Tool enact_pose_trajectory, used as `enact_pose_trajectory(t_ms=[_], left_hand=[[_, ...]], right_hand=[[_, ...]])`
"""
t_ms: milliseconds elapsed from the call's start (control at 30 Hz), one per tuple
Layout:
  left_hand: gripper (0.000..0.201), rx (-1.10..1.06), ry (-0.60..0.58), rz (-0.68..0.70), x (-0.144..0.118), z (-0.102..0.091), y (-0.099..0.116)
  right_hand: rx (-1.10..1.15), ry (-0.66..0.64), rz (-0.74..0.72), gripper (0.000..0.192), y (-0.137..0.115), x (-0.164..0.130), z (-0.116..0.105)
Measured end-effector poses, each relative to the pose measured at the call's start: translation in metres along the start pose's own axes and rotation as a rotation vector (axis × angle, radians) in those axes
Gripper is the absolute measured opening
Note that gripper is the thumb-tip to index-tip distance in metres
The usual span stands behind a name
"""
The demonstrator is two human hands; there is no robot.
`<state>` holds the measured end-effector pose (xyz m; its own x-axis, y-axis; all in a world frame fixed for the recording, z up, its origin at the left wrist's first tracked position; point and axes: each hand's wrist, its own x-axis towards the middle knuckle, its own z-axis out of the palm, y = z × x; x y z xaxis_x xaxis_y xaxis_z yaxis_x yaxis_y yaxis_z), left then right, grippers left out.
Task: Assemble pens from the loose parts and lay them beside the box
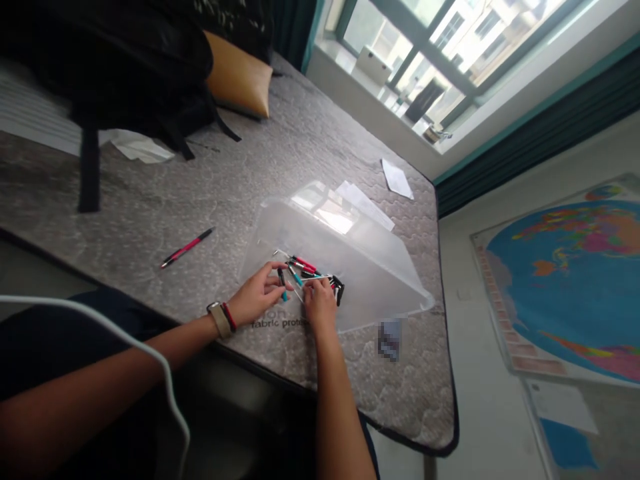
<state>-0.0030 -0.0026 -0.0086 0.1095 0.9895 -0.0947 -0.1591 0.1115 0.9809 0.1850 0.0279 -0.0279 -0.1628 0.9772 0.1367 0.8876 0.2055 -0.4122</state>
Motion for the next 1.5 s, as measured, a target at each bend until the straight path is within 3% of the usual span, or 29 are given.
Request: enact_pose_trajectory(t_ms=[133,300,433,533,733,900,1067,1200,1367,1500], left_hand=[[0.05,-0.036,-0.015,-0.051,0.003,-0.002,0.005],[0.049,0.059,0.057,-0.05,0.011,-0.012,0.011],[0.051,-0.019,0.066,-0.167,0.015,-0.013,0.019],[0.053,-0.058,0.065,-0.164,0.016,-0.012,0.026],[0.04,-0.053,0.136,-0.124,0.018,-0.011,0.025],[0.038,-0.205,0.197,-0.214,0.02,-0.01,0.021],[0.033,-0.376,0.154,-0.341,0.019,-0.009,0.026],[0.014,-0.481,0.083,-0.447,0.018,-0.009,0.031],[0.043,-0.684,-0.064,-0.479,0.016,-0.01,0.041],[0.05,-0.681,-0.014,-0.467,0.014,-0.007,0.041]], right_hand=[[0.079,0.108,-0.012,0.017,-0.002,0.002,-0.004],[0.138,0.206,-0.022,0.02,-0.006,0.002,-0.012],[0.203,0.271,-0.058,0.022,-0.013,0.002,-0.017],[0.222,0.313,-0.077,0.02,-0.02,0.004,-0.016],[0.092,0.16,0.023,0.017,-0.036,0.01,0.003],[-0.08,0.03,0.208,0.018,-0.039,0.006,0.015],[-0.03,0.072,0.18,0.015,-0.033,0.005,0.014],[0.049,0.165,0.155,0.016,-0.021,0.007,0.005],[0.083,0.118,0.173,0.014,-0.007,0.008,-0.003],[0.097,0.126,0.212,0.016,-0.005,0.008,-0.006]])
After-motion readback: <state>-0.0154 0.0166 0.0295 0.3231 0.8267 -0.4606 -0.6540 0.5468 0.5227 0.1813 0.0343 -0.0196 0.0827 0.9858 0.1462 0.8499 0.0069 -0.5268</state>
